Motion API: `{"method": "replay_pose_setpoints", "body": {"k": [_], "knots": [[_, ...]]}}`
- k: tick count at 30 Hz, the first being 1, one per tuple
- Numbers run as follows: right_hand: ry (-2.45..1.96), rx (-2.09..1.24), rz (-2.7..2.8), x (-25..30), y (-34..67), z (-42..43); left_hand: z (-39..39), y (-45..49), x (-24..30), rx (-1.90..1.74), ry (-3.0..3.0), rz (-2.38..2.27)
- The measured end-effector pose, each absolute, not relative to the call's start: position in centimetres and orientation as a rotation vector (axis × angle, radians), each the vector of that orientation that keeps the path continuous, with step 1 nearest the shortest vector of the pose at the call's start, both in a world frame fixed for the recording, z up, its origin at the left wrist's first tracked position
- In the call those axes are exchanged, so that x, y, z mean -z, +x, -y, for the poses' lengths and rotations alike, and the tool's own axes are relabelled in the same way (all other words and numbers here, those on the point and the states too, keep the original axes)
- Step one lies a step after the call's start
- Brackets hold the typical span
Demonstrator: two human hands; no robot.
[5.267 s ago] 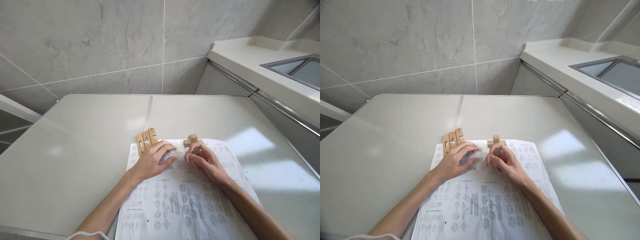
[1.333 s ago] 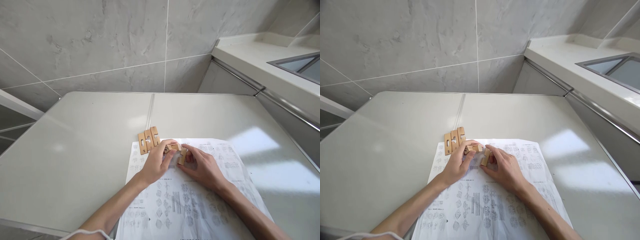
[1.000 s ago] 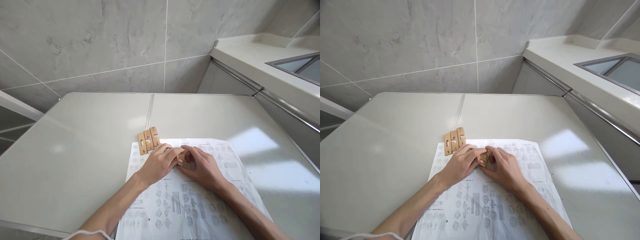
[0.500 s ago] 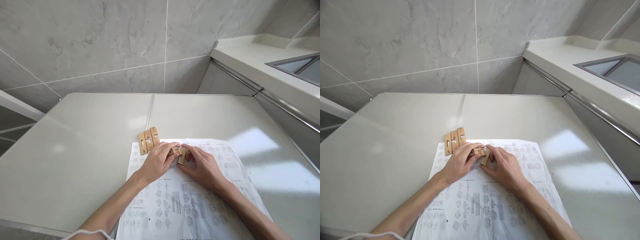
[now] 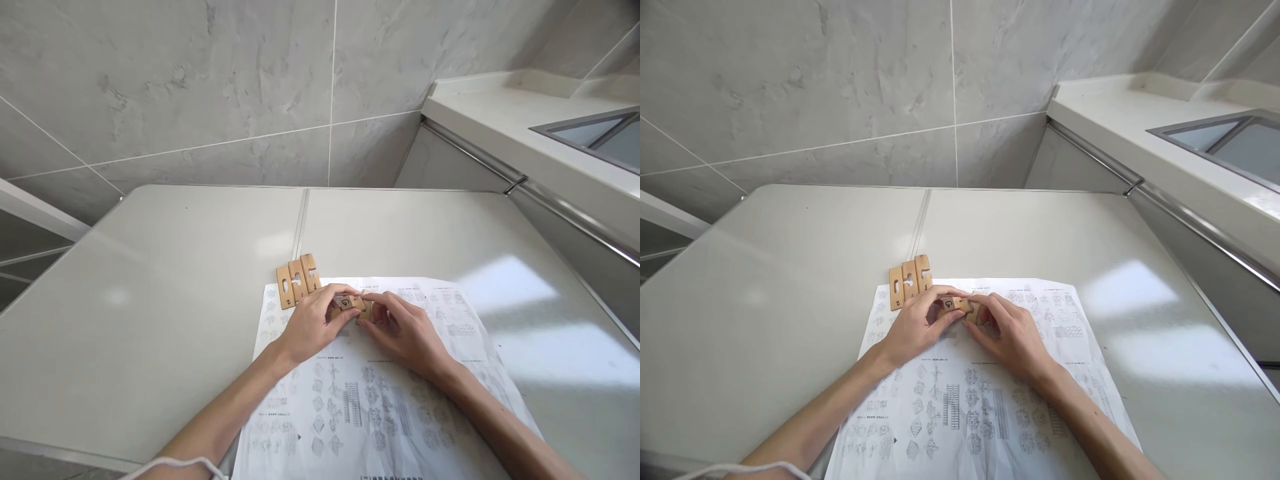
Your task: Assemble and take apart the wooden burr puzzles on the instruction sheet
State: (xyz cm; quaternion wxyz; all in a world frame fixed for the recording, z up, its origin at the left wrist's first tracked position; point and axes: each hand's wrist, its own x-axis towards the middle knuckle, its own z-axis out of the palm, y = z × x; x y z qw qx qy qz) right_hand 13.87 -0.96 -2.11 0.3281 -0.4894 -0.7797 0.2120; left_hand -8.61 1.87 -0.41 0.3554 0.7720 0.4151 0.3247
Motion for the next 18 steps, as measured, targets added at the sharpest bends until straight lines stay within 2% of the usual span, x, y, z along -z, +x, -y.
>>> {"method": "replay_pose_setpoints", "body": {"k": [9,14,18], "knots": [[-1.180,-0.622,2.043,2.4,14.1,0.9,-1.6,-8.5,0.5,-0.835,2.068,-1.045],[-1.042,-0.610,2.112,1.9,13.7,1.4,-1.6,-8.3,0.2,-0.905,1.915,-1.151],[-1.059,-0.821,1.880,1.0,13.5,1.7,-1.6,-8.3,0.2,-0.917,1.803,-1.224]]}}
